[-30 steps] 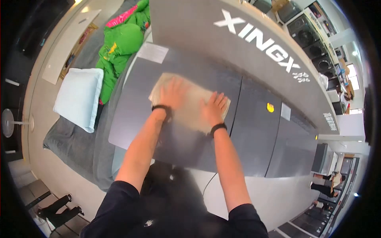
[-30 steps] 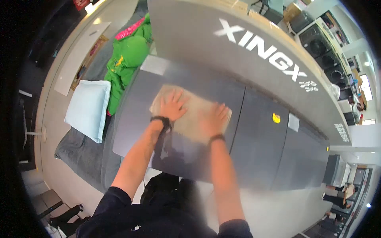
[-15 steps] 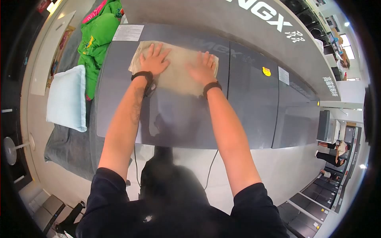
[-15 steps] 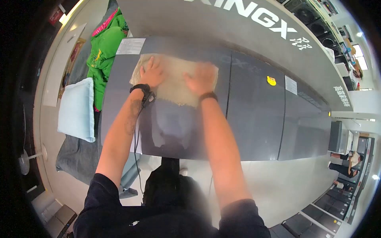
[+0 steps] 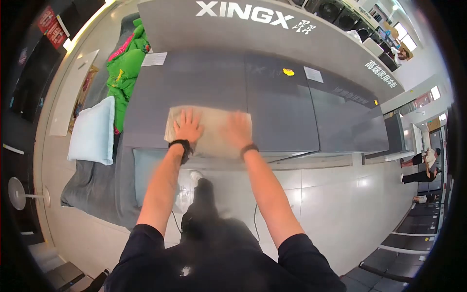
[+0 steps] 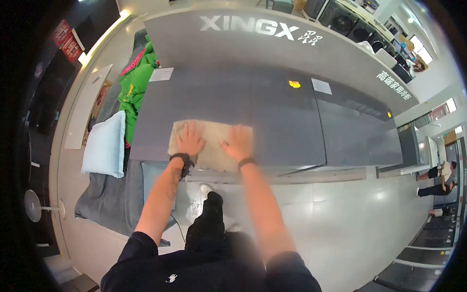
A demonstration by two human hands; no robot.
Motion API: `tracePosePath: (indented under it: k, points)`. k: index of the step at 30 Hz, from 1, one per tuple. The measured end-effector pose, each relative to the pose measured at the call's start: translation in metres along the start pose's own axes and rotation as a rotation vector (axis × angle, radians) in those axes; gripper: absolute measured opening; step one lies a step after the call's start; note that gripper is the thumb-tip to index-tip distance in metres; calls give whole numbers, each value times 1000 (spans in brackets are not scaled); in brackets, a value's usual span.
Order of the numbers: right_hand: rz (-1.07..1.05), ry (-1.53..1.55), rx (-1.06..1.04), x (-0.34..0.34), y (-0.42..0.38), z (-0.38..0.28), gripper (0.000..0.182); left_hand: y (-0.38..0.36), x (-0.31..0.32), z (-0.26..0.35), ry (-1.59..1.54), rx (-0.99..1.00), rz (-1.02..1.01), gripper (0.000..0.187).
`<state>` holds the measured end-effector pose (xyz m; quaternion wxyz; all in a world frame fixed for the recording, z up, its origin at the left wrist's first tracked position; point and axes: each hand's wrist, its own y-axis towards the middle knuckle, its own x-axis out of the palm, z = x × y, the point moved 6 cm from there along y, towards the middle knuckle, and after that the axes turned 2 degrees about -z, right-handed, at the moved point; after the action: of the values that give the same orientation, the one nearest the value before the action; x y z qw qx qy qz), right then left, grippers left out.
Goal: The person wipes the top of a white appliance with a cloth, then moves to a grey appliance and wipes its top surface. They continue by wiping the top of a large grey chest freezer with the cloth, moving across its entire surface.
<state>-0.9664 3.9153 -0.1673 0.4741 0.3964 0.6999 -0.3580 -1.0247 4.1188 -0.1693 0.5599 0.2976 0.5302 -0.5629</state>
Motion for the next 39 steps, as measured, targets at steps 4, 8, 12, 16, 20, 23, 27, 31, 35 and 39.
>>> tracePosePath:
  k: [4, 8, 12, 16, 20, 23, 27, 31, 35, 39]
  points:
    - [107, -60, -82, 17, -50, 21, 77, -58, 19, 22, -17, 0, -29, 63]
    - [71, -31, -82, 3, -80, 19, 77, -71, 31, 25, -12, -11, -59, 65]
    - [-39, -37, 22, -14, -65, 11, 81, -48, 16, 34, 5, -30, -67, 67]
    - [27, 40, 82, 6, -30, 14, 84, -15, 6, 32, 34, -40, -84, 66]
    - [33, 36, 124, -2, 33, 17, 86, 43, -16, 34, -29, -63, -80, 66]
    - [61, -9, 117, -8, 81, 20, 87, 88, -29, 30, -64, -51, -55, 67]
    - [79, -1, 103, -24, 136, 23, 87, 151, -39, 23, -25, -36, -36, 66]
    - [74, 0, 111, -34, 180, 26, 87, 198, -51, 21, 38, -8, 26, 65]
    - [95, -67, 79, -37, 215, 32, 88, 226, -61, 22, 4, -25, 50, 64]
    - [-61, -34, 108, -46, 240, 37, 92, 240, -73, 21, -31, -23, 16, 63]
